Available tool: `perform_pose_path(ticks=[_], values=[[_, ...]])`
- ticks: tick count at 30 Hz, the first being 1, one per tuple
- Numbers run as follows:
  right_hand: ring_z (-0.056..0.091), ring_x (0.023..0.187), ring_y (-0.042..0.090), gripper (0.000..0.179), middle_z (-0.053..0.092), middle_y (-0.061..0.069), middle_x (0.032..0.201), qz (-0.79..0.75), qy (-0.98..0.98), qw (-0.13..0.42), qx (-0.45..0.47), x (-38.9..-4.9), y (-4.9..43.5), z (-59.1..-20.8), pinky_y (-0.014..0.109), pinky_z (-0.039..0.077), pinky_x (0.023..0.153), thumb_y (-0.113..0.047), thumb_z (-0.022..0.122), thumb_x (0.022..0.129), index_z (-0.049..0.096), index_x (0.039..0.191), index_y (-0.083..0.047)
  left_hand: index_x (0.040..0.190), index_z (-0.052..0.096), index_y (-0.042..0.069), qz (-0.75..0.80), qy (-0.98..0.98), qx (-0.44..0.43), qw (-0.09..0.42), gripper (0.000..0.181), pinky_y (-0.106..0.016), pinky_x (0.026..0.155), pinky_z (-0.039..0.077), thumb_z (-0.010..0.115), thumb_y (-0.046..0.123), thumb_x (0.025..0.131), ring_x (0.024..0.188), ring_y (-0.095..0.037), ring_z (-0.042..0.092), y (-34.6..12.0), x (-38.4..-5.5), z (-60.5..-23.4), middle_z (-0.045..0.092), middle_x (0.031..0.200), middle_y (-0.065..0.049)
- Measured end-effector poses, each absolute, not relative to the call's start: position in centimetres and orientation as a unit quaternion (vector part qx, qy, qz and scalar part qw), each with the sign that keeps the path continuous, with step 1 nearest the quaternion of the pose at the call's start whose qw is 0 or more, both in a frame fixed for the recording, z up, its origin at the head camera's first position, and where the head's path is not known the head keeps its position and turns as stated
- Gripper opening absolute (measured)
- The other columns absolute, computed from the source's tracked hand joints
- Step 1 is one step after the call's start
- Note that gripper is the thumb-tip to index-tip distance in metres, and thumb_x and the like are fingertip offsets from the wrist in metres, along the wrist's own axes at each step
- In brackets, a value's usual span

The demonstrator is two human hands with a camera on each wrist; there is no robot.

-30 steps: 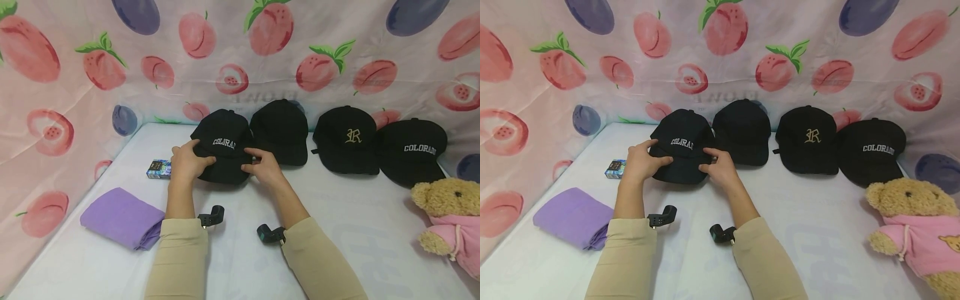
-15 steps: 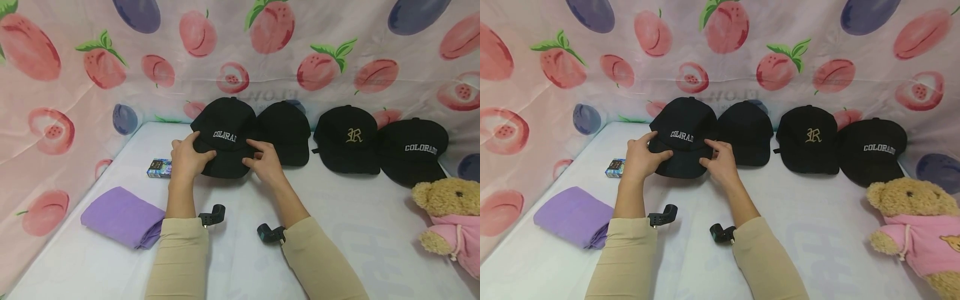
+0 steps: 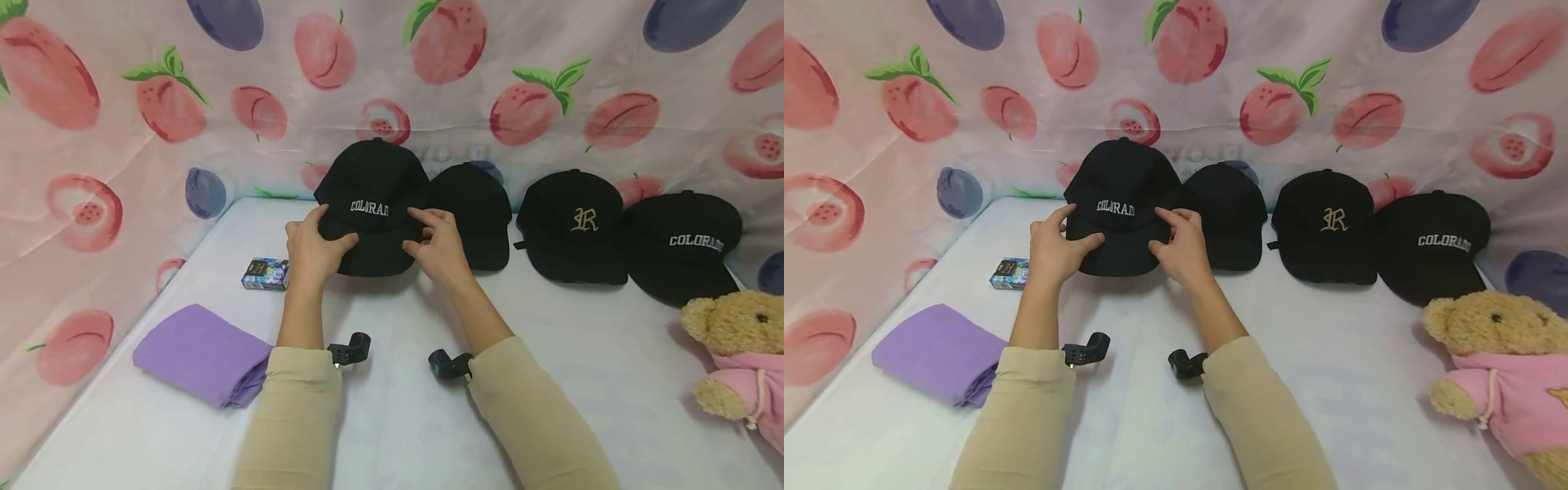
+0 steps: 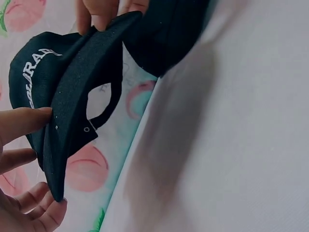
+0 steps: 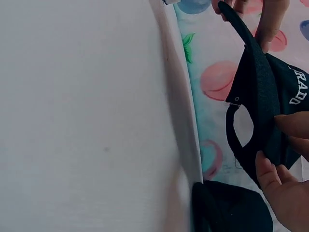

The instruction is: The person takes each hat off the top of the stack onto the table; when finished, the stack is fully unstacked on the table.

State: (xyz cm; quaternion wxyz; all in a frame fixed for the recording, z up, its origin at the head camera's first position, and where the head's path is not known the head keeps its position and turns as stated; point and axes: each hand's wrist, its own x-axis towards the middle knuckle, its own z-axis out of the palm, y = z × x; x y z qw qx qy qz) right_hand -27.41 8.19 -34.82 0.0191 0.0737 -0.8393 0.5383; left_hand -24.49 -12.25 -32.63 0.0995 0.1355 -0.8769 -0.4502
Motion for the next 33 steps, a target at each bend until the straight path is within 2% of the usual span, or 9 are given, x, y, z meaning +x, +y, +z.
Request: perform_pose_path(ticks=[9, 14, 17, 20, 25, 33], values=[[0.051, 0.110, 0.033, 0.062, 0.037, 0.015, 0.152, 0.517, -0.851, 0.038, 0.089, -28.5, 7.2, -34.7, 0.033, 0.044, 0.085, -0.001, 0.071, 0.092, 0.054, 0.151, -0.012, 0.158, 0.043, 0.014, -0.467, -0.869, 0.133, 0.098, 0.078, -0.052, 0.108, 0.046, 0.078, 0.032, 0.090, 0.127, -0.038, 0.048, -13.0, -26.0, -33.2, 0.042, 0.144, -0.026], [0.048, 0.109, 0.030, 0.061, 0.037, 0.016, 0.152, 0.517, -0.850, 0.035, 0.090, -29.1, 6.7, -35.0, 0.031, 0.042, 0.084, -0.001, 0.069, 0.092, 0.054, 0.151, -0.011, 0.157, 0.044, 0.010, -0.477, -0.863, 0.133, 0.096, 0.079, -0.050, 0.109, 0.046, 0.079, 0.031, 0.090, 0.126, -0.037, 0.047, -13.6, -26.8, -33.8, 0.046, 0.141, -0.026], [0.047, 0.112, 0.029, 0.061, 0.036, 0.016, 0.153, 0.514, -0.853, 0.031, 0.088, -29.5, 6.4, -35.3, 0.034, 0.044, 0.090, 0.000, 0.069, 0.093, 0.054, 0.151, -0.010, 0.157, 0.043, 0.009, -0.481, -0.860, 0.138, 0.097, 0.079, -0.050, 0.112, 0.044, 0.079, 0.031, 0.090, 0.129, -0.037, 0.046, -13.7, -27.2, -34.4, 0.043, 0.144, -0.026], [0.047, 0.120, 0.029, 0.061, 0.034, 0.017, 0.154, 0.500, -0.861, 0.026, 0.088, -30.0, 6.2, -35.6, 0.040, 0.045, 0.103, 0.001, 0.067, 0.094, 0.052, 0.152, -0.009, 0.156, 0.043, 0.008, -0.479, -0.860, 0.147, 0.098, 0.079, -0.049, 0.115, 0.042, 0.079, 0.032, 0.090, 0.133, -0.038, 0.044, -13.5, -27.8, -35.1, 0.040, 0.148, -0.026], [0.037, 0.145, 0.032, 0.062, 0.030, 0.017, 0.158, 0.456, -0.886, 0.013, 0.087, -30.9, 6.0, -36.1, 0.043, 0.033, 0.122, -0.003, 0.066, 0.096, 0.049, 0.155, -0.010, 0.155, 0.045, 0.006, -0.478, -0.859, 0.154, 0.105, 0.077, -0.048, 0.117, 0.040, 0.079, 0.031, 0.090, 0.136, -0.039, 0.043, -13.2, -28.4, -35.8, 0.039, 0.148, -0.026], [0.035, 0.150, 0.034, 0.064, 0.029, 0.019, 0.161, 0.407, -0.909, -0.005, 0.087, -32.0, 6.0, -36.6, 0.044, 0.032, 0.124, -0.003, 0.065, 0.096, 0.046, 0.156, -0.010, 0.154, 0.047, 0.006, -0.469, -0.864, 0.151, 0.100, 0.075, -0.048, 0.116, 0.039, 0.079, 0.031, 0.091, 0.136, -0.039, 0.042, -13.0, -29.4, -36.9, 0.039, 0.147, -0.026]])
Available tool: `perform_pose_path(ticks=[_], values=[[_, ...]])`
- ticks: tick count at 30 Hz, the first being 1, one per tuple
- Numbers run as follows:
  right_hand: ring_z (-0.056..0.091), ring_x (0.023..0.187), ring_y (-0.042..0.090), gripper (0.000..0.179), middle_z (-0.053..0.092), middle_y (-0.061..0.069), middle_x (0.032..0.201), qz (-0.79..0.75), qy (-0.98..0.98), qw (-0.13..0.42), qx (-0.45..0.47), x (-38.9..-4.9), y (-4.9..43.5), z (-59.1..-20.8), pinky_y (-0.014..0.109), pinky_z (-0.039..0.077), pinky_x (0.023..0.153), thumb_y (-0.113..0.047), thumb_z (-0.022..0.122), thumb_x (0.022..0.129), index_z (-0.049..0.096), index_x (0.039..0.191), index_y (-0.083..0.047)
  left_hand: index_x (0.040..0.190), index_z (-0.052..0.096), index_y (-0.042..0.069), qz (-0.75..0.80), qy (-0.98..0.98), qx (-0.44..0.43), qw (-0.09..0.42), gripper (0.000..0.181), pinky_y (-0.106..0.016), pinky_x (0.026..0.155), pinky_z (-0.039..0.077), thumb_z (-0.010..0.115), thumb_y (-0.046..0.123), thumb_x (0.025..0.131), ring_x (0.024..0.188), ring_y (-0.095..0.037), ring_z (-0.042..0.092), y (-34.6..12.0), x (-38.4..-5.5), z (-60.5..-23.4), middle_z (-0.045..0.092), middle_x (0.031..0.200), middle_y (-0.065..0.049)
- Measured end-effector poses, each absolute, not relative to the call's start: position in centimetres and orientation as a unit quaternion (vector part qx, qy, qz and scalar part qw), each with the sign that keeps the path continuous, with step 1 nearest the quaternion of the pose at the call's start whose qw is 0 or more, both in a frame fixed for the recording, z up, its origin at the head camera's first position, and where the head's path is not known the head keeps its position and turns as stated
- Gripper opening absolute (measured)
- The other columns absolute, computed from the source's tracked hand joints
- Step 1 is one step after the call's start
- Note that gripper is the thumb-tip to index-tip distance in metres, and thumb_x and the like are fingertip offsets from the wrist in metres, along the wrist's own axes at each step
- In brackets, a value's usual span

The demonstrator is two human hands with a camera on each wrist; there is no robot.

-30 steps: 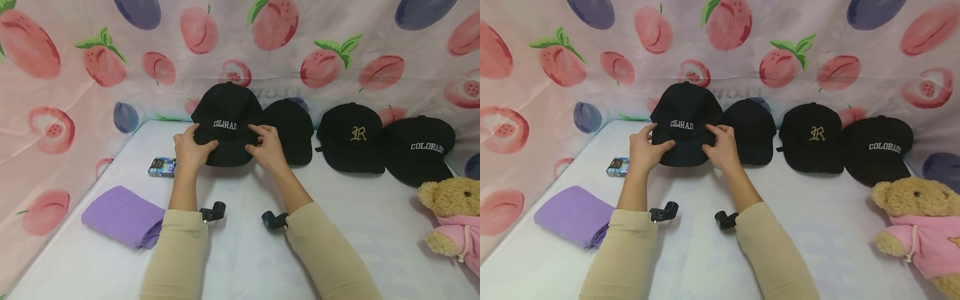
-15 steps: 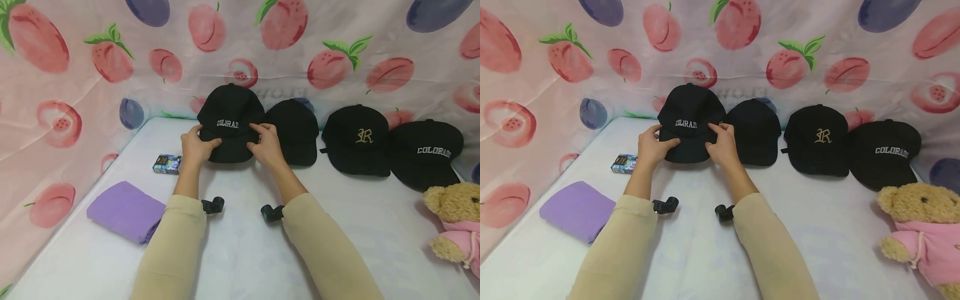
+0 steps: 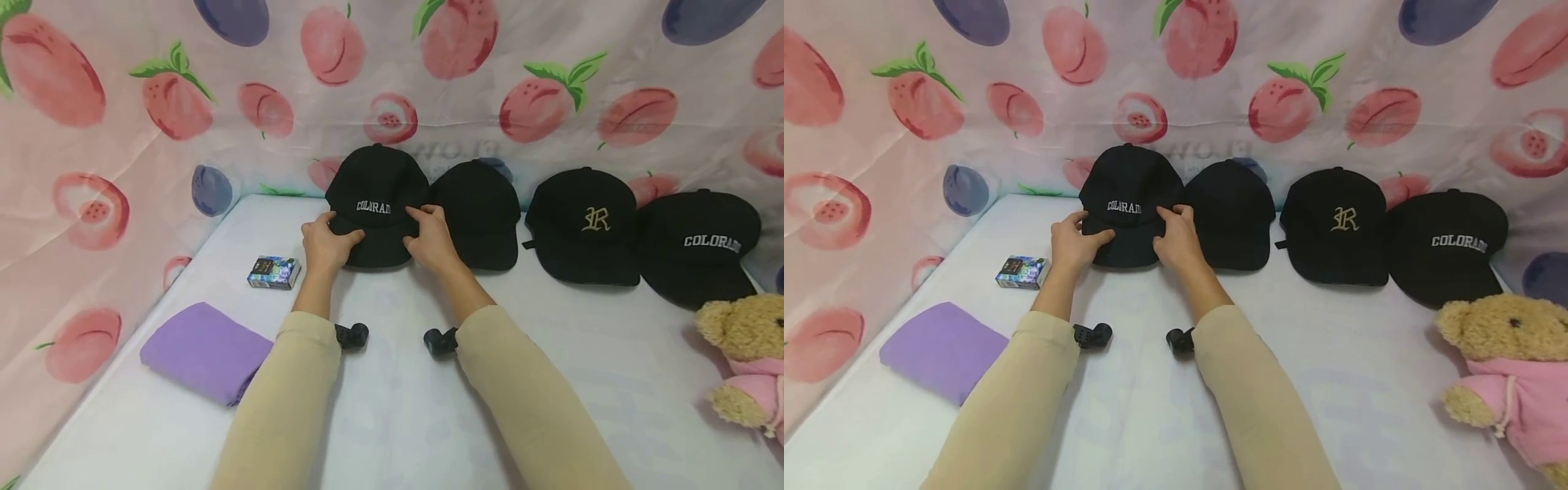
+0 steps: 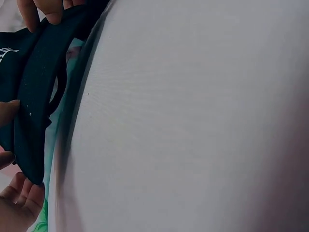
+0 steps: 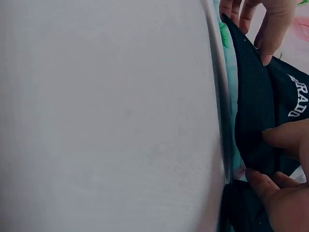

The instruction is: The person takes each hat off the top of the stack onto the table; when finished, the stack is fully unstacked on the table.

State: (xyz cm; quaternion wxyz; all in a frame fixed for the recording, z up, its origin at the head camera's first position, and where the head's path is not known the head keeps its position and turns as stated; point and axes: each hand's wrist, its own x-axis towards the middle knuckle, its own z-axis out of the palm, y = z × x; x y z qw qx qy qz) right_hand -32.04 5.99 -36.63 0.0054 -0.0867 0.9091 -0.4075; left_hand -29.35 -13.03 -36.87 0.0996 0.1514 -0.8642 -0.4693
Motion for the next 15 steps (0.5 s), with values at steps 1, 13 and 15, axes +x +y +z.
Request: perform_pose_path(ticks=[1, 13, 15], values=[[0.034, 0.151, 0.034, 0.064, 0.029, 0.019, 0.162, -0.407, 0.909, 0.009, -0.085, -32.1, 6.0, -36.6, 0.044, 0.032, 0.124, -0.004, 0.066, 0.096, 0.045, 0.157, -0.011, 0.154, 0.048, 0.006, -0.470, -0.864, 0.150, 0.100, 0.075, -0.048, 0.116, 0.040, 0.079, 0.031, 0.090, 0.135, -0.039, 0.043, -13.0, -29.5, -36.9, 0.039, 0.146, -0.026], [0.026, 0.156, 0.036, 0.071, 0.022, 0.016, 0.169, -0.411, 0.908, 0.040, -0.069, -32.9, 6.1, -36.9, 0.046, 0.030, 0.125, -0.010, 0.072, 0.095, 0.041, 0.159, -0.011, 0.153, 0.048, 0.005, -0.459, -0.871, 0.149, 0.095, 0.071, -0.048, 0.116, 0.040, 0.077, 0.028, 0.092, 0.134, -0.040, 0.044, -12.3, -30.9, -37.2, 0.041, 0.146, -0.026], [0.026, 0.156, 0.037, 0.073, 0.022, 0.017, 0.169, -0.405, 0.911, 0.043, -0.068, -32.9, 6.1, -37.0, 0.046, 0.029, 0.126, -0.011, 0.073, 0.095, 0.040, 0.159, -0.011, 0.152, 0.048, 0.005, -0.456, -0.872, 0.151, 0.094, 0.070, -0.048, 0.116, 0.040, 0.077, 0.028, 0.092, 0.134, -0.040, 0.044, -12.2, -31.0, -37.4, 0.041, 0.145, -0.026]])
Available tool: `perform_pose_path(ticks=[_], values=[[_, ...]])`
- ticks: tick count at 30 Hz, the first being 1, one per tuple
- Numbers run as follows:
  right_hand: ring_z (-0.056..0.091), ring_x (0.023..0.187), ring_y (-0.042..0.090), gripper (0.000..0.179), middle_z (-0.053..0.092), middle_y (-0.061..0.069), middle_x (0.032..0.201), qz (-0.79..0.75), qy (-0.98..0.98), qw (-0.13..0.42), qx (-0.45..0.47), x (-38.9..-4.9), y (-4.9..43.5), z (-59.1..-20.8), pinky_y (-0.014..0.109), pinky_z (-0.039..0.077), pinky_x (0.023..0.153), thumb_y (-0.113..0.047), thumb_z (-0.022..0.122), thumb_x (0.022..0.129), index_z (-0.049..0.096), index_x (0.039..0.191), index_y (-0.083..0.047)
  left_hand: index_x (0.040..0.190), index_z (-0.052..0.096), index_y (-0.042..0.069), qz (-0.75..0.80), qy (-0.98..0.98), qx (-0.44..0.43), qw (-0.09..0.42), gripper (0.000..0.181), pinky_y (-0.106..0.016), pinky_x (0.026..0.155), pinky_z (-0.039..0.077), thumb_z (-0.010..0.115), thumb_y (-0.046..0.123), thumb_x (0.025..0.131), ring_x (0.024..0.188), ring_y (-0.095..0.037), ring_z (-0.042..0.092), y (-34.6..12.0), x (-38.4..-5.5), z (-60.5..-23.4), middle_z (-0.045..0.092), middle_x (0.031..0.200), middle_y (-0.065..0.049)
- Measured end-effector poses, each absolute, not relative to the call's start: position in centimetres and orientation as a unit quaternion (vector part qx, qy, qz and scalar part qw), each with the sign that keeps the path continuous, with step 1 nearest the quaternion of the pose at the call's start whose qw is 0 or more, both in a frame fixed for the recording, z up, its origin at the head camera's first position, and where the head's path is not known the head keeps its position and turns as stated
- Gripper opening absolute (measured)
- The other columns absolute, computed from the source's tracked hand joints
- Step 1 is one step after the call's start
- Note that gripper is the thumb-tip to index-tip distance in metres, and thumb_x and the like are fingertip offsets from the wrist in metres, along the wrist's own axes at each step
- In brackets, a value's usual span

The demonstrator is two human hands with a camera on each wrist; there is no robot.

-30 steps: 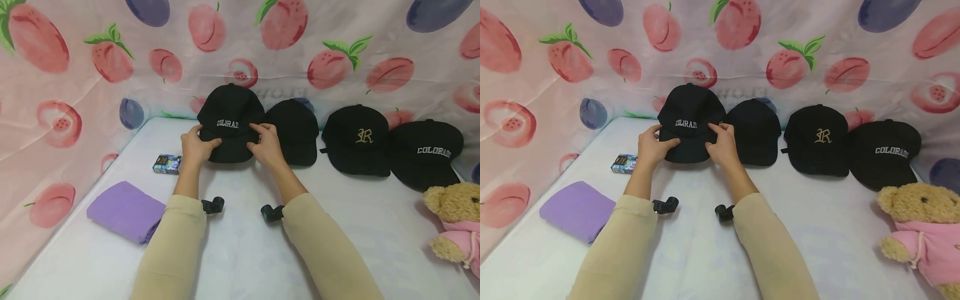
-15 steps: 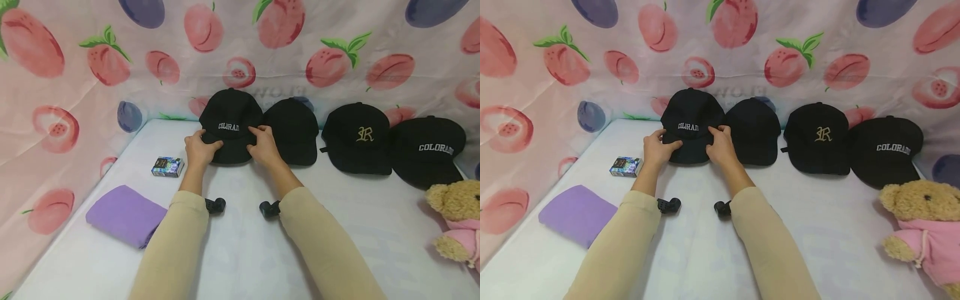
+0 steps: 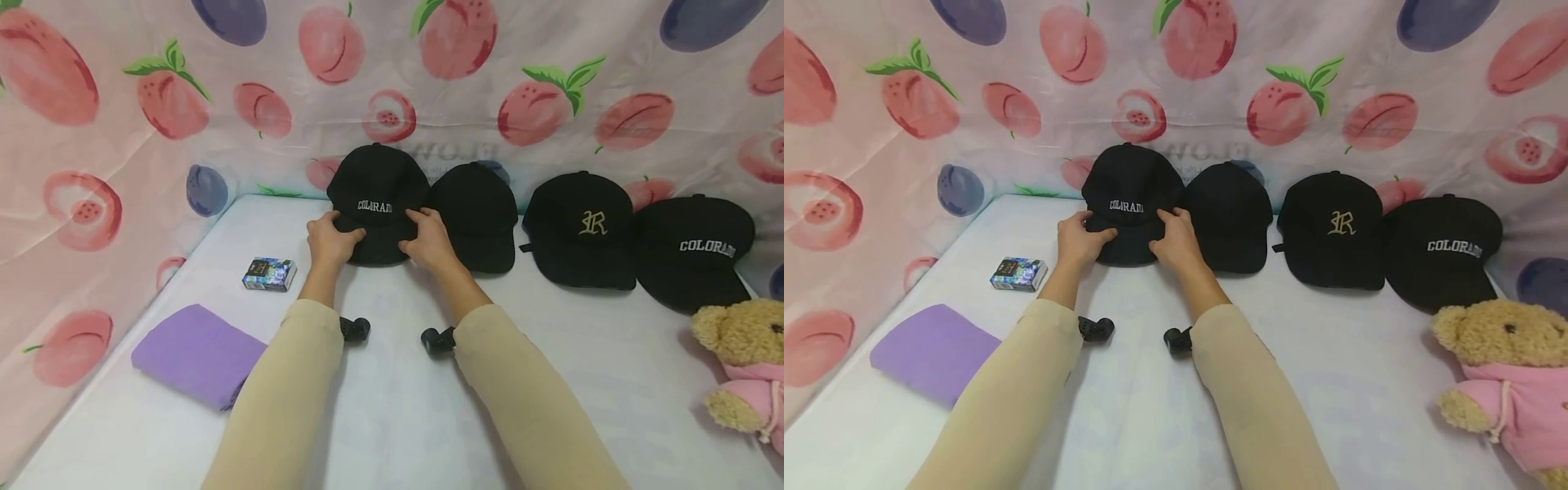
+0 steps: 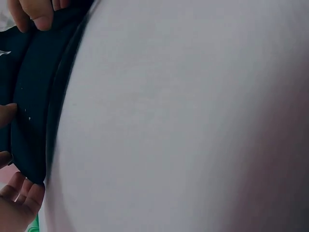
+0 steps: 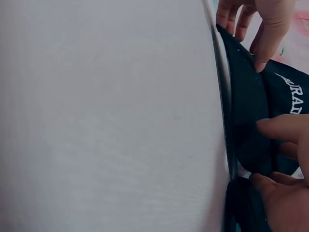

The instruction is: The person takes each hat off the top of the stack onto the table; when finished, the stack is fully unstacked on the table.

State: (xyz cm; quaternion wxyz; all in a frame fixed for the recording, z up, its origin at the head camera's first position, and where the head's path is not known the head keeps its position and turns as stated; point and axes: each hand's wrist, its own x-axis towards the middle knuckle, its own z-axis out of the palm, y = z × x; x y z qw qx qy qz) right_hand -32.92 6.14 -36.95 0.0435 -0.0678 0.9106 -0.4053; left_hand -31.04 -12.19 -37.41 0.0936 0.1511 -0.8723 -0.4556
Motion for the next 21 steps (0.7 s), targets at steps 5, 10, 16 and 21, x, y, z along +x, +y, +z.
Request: perform_pose_path(ticks=[5, 10, 16, 21], values=[[0.022, 0.158, 0.037, 0.073, 0.019, 0.019, 0.170, -0.399, 0.911, 0.064, -0.077, -32.96, 6.37, -37.33, 0.046, 0.025, 0.127, -0.015, 0.070, 0.096, 0.037, 0.161, -0.009, 0.152, 0.049, 0.006, -0.448, -0.876, 0.158, 0.088, 0.068, -0.049, 0.116, 0.040, 0.076, 0.026, 0.093, 0.135, -0.041, 0.043, -11.80, -31.43, -37.83, 0.041, 0.145, -0.025], [0.018, 0.159, 0.037, 0.075, 0.016, 0.019, 0.172, -0.399, 0.908, 0.089, -0.091, -32.77, 6.56, -37.29, 0.049, 0.021, 0.128, -0.022, 0.068, 0.097, 0.033, 0.162, -0.009, 0.152, 0.049, 0.006, -0.441, -0.878, 0.164, 0.086, 0.067, -0.050, 0.116, 0.038, 0.075, 0.025, 0.093, 0.137, -0.042, 0.041, -11.54, -31.60, -37.81, 0.040, 0.147, -0.026], [0.016, 0.159, 0.039, 0.076, 0.013, 0.019, 0.173, -0.416, 0.899, 0.101, -0.096, -33.02, 6.64, -37.61, 0.053, 0.021, 0.128, -0.029, 0.067, 0.097, 0.033, 0.163, -0.012, 0.152, 0.049, 0.005, -0.430, -0.884, 0.169, 0.077, 0.067, -0.050, 0.116, 0.038, 0.075, 0.025, 0.093, 0.138, -0.042, 0.041, -11.32, -31.59, -37.83, 0.041, 0.147, -0.026], [0.019, 0.159, 0.038, 0.075, 0.018, 0.018, 0.172, -0.424, 0.895, 0.103, -0.092, -33.00, 6.71, -37.61, 0.053, 0.023, 0.127, -0.029, 0.067, 0.097, 0.034, 0.162, -0.012, 0.150, 0.050, 0.004, -0.416, -0.891, 0.167, 0.074, 0.066, -0.051, 0.116, 0.038, 0.075, 0.026, 0.093, 0.138, -0.043, 0.042, -11.10, -31.40, -37.71, 0.043, 0.146, -0.027]])
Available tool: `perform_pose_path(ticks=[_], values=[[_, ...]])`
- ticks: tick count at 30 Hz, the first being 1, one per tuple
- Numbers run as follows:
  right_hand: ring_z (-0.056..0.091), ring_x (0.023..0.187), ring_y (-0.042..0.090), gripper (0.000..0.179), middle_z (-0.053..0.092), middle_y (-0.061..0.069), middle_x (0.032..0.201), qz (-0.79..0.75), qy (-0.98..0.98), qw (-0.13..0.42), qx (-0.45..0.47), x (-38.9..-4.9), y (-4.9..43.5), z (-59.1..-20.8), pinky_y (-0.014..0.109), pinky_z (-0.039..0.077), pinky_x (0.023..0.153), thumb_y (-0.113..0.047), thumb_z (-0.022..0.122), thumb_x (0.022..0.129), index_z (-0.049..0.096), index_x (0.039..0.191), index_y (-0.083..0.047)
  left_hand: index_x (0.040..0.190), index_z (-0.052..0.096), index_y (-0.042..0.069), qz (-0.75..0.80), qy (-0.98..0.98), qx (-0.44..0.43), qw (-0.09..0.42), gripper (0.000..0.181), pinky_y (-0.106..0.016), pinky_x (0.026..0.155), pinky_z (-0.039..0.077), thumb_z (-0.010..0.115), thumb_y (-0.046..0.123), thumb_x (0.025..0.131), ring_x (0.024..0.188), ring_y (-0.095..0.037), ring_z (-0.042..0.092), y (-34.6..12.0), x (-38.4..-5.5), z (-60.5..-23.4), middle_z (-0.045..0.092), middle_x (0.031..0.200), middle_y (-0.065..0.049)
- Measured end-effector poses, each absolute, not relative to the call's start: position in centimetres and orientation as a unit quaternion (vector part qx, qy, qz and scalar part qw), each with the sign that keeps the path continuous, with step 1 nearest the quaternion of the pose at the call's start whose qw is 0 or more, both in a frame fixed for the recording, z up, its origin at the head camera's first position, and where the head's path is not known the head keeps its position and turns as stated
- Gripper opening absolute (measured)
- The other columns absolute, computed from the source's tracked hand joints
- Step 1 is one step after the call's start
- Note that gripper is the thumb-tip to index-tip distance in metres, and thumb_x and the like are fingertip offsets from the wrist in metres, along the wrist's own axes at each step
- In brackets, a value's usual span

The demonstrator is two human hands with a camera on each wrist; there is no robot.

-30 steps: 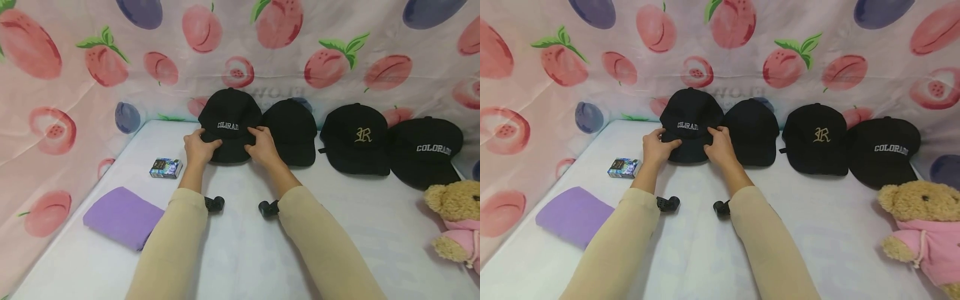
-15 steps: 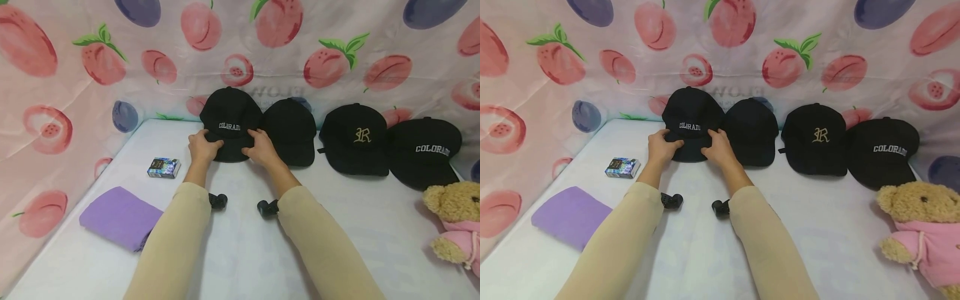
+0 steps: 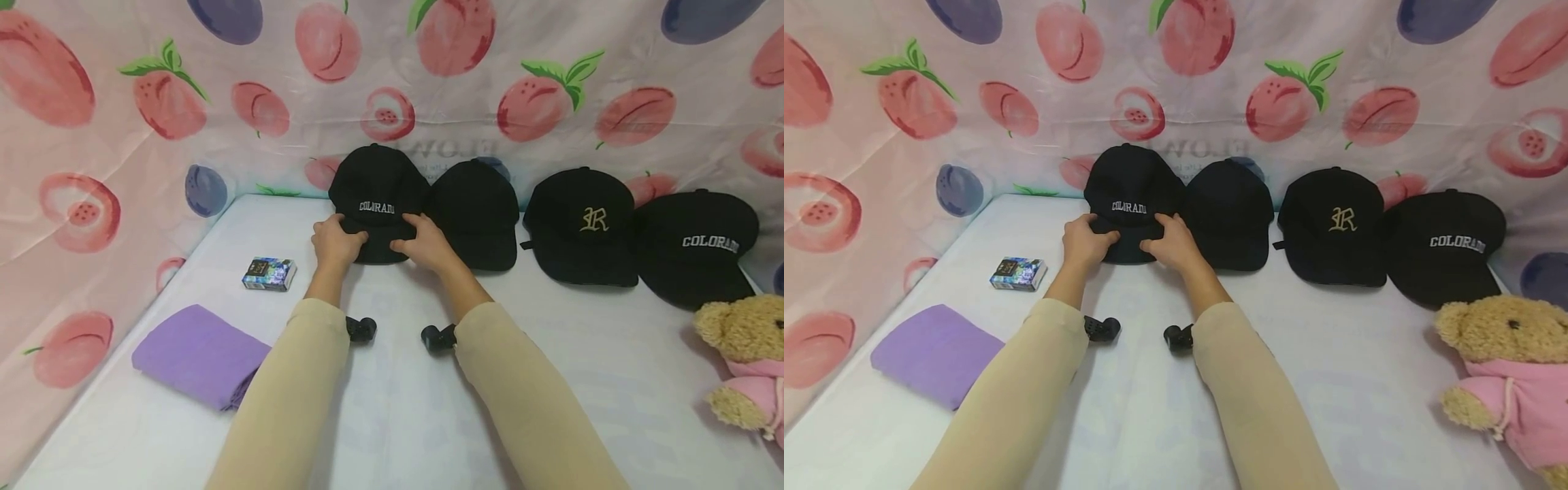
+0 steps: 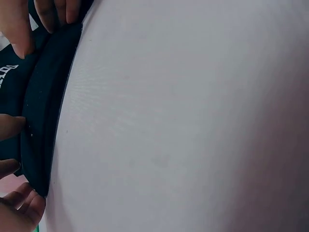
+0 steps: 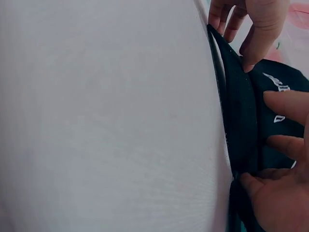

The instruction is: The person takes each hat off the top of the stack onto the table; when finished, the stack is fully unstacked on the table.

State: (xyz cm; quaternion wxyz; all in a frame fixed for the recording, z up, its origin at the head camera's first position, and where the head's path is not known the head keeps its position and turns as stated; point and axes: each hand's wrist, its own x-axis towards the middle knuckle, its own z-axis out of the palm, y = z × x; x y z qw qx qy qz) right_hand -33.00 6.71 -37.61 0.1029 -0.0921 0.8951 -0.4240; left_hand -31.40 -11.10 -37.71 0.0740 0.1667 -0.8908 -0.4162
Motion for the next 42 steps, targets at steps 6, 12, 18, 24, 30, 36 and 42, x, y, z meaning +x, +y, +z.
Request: perform_pose_path(ticks=[6, 12, 18, 24, 30, 36, 42], values=[[0.024, 0.157, 0.037, 0.074, 0.026, 0.018, 0.169, -0.431, 0.893, 0.095, -0.086, -33.1, 6.9, -37.7, 0.054, 0.027, 0.125, -0.029, 0.068, 0.097, 0.036, 0.161, -0.011, 0.150, 0.050, 0.003, -0.409, -0.898, 0.154, 0.062, 0.066, -0.051, 0.115, 0.039, 0.075, 0.027, 0.093, 0.137, -0.043, 0.041, -10.7, -31.2, -37.6, 0.044, 0.145, -0.027], [0.016, 0.159, 0.039, 0.079, 0.017, 0.021, 0.171, -0.438, 0.892, 0.093, -0.066, -32.9, 7.3, -37.6, 0.056, 0.023, 0.126, -0.031, 0.068, 0.095, 0.032, 0.163, -0.013, 0.149, 0.050, 0.002, -0.407, -0.899, 0.151, 0.061, 0.067, -0.050, 0.115, 0.039, 0.076, 0.028, 0.093, 0.137, -0.042, 0.041, -10.6, -31.3, -37.7, 0.044, 0.145, -0.027], [0.005, 0.161, 0.038, 0.083, 0.007, 0.021, 0.173, -0.454, 0.885, 0.092, -0.039, -32.7, 8.0, -37.5, 0.058, 0.018, 0.127, -0.033, 0.067, 0.094, 0.028, 0.164, -0.015, 0.149, 0.050, 0.002, -0.401, -0.902, 0.149, 0.055, 0.066, -0.050, 0.115, 0.040, 0.074, 0.029, 0.094, 0.137, -0.042, 0.041, -10.3, -31.1, -37.7, 0.044, 0.145, -0.026], [0.008, 0.161, 0.036, 0.081, 0.009, 0.019, 0.173, -0.465, 0.882, 0.076, -0.028, -32.6, 8.5, -37.6, 0.056, 0.019, 0.128, -0.032, 0.067, 0.094, 0.029, 0.164, -0.015, 0.149, 0.050, 0.000, -0.398, -0.905, 0.138, 0.055, 0.065, -0.050, 0.114, 0.040, 0.074, 0.028, 0.094, 0.135, -0.043, 0.042, -9.7, -31.2, -37.7, 0.046, 0.144, -0.027], [0.025, 0.157, 0.033, 0.072, 0.026, 0.015, 0.169, -0.491, 0.870, 0.033, -0.017, -31.9, 9.2, -37.5, 0.051, 0.026, 0.126, -0.026, 0.066, 0.096, 0.037, 0.161, -0.014, 0.149, 0.050, 0.001, -0.402, -0.905, 0.129, 0.049, 0.065, -0.050, 0.115, 0.040, 0.073, 0.027, 0.094, 0.136, -0.043, 0.042, -9.4, -31.1, -37.6, 0.046, 0.145, -0.027], [0.031, 0.153, 0.034, 0.067, 0.034, 0.016, 0.164, -0.471, 0.881, -0.004, -0.056, -30.9, 10.7, -36.4, 0.051, 0.028, 0.125, -0.023, 0.063, 0.097, 0.041, 0.159, -0.013, 0.150, 0.049, 0.001, -0.407, -0.904, 0.119, 0.056, 0.062, -0.051, 0.115, 0.039, 0.066, 0.026, 0.096, 0.136, -0.045, 0.042, -9.4, -30.9, -37.2, 0.045, 0.147, -0.027], [0.035, 0.150, 0.035, 0.065, 0.037, 0.017, 0.162, -0.437, 0.895, -0.014, -0.081, -30.2, 12.5, -36.1, 0.054, 0.030, 0.123, -0.023, 0.060, 0.098, 0.040, 0.159, -0.011, 0.155, 0.043, 0.007, -0.405, -0.910, 0.070, 0.061, 0.065, -0.053, 0.115, 0.037, 0.062, 0.026, 0.097, 0.139, -0.045, 0.037, -9.0, -30.6, -36.6, 0.039, 0.152, -0.026]])
